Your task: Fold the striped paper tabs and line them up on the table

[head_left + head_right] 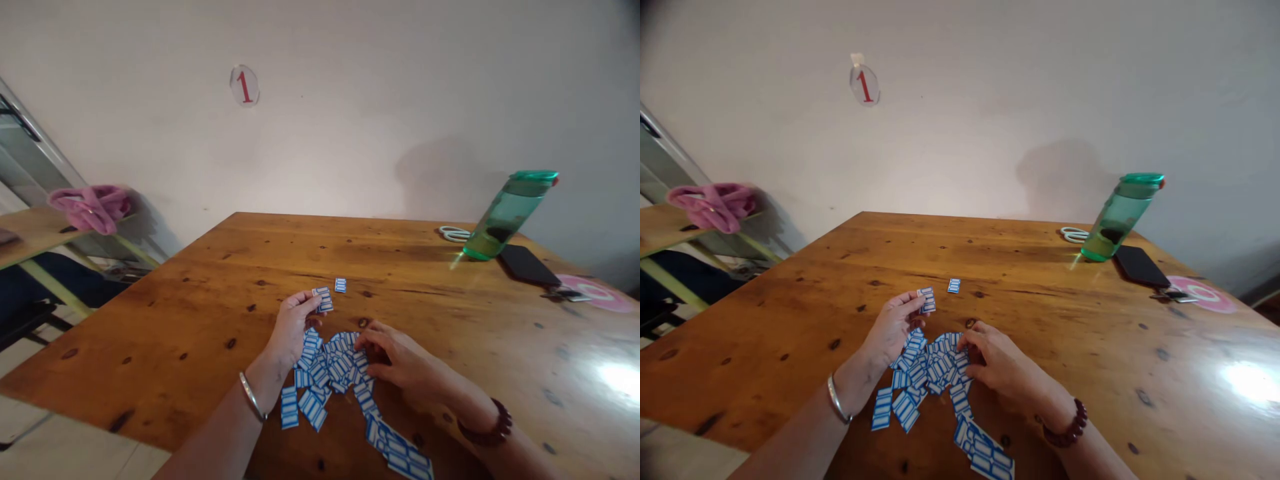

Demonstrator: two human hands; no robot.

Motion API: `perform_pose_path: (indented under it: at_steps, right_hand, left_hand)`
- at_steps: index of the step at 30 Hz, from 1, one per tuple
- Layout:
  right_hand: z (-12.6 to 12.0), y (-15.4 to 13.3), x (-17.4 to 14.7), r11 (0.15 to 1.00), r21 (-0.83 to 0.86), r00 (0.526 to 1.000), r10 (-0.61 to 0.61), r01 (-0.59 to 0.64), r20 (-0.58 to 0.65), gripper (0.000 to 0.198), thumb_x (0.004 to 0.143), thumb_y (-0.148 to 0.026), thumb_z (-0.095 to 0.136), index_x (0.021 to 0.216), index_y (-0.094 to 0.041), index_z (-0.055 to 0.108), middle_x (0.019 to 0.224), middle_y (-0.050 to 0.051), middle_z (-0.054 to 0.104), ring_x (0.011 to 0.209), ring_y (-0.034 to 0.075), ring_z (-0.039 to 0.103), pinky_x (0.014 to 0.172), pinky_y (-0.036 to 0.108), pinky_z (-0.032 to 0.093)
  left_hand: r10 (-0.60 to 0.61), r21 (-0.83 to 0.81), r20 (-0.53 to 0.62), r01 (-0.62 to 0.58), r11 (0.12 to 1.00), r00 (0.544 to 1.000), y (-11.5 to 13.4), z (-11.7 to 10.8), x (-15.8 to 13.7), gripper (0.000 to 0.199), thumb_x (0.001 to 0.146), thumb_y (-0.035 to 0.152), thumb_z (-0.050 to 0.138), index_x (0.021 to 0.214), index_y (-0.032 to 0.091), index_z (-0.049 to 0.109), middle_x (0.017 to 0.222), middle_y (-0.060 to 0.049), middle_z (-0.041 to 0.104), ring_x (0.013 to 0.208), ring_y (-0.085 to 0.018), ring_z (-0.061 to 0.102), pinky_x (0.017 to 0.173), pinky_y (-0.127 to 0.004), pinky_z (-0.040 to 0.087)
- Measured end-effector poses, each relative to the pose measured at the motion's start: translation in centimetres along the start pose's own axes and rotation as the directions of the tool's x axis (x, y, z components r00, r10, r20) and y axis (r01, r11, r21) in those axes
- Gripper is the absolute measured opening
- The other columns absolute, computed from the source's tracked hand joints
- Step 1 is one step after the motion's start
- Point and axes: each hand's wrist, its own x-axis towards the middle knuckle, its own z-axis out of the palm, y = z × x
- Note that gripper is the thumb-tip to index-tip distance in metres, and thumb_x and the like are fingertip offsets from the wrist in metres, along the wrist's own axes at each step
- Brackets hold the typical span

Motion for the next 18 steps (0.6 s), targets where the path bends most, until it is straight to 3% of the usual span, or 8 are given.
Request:
perform_pose_path:
  at_steps: [5,9,13,18]
  right_hand:
    - [0.1,-0.2,0.0,0.999,-0.033,0.999,-0.016,0.015,-0.028,0.014,0.065,-0.008,0.055,0.075,-0.017,0.056,0.079,0.002,0.054,0.073,0.015,0.049,0.068,0.027,0.039]
    - [-0.4,0.7,0.1,0.983,0.174,0.996,0.075,-0.067,-0.042,0.008,0.067,-0.009,0.053,0.069,-0.017,0.052,0.066,-0.002,0.052,0.06,0.011,0.045,0.058,0.023,0.036]
    - [-1.1,1.4,0.0,0.911,0.405,0.993,0.107,-0.077,-0.052,0.004,0.073,-0.018,0.05,0.07,-0.017,0.053,0.065,-0.002,0.053,0.061,0.011,0.046,0.057,0.022,0.036]
    - [-1.6,0.7,-0.6,0.913,0.393,0.993,0.084,-0.109,0.08,0.007,0.073,-0.018,0.05,0.072,-0.017,0.057,0.063,-0.003,0.055,0.059,0.011,0.049,0.054,0.022,0.037]
  left_hand:
    - [-0.008,0.001,0.026,0.008,1.0,1.0,-0.2,0.0,-0.1,0.016,0.054,0.021,0.072,0.063,0.014,0.061,0.059,0.0,0.062,0.049,-0.009,0.056,0.041,-0.017,0.037]
    - [-0.01,0.007,0.027,0.01,1.0,1.0,-0.2,0.0,-0.1,0.017,0.053,0.022,0.073,0.062,0.014,0.061,0.058,0.0,0.062,0.049,-0.009,0.055,0.041,-0.017,0.038]
    - [-0.009,0.008,0.033,0.009,1.0,0.999,-0.1,0.1,-0.1,0.017,0.054,0.022,0.073,0.062,0.014,0.061,0.058,-0.001,0.061,0.049,-0.009,0.054,0.041,-0.018,0.038]
    - [-0.023,0.008,0.029,0.023,1.0,0.999,-0.2,0.0,-0.1,0.017,0.054,0.022,0.073,0.064,0.014,0.061,0.06,-0.001,0.062,0.049,-0.009,0.054,0.041,-0.018,0.039]
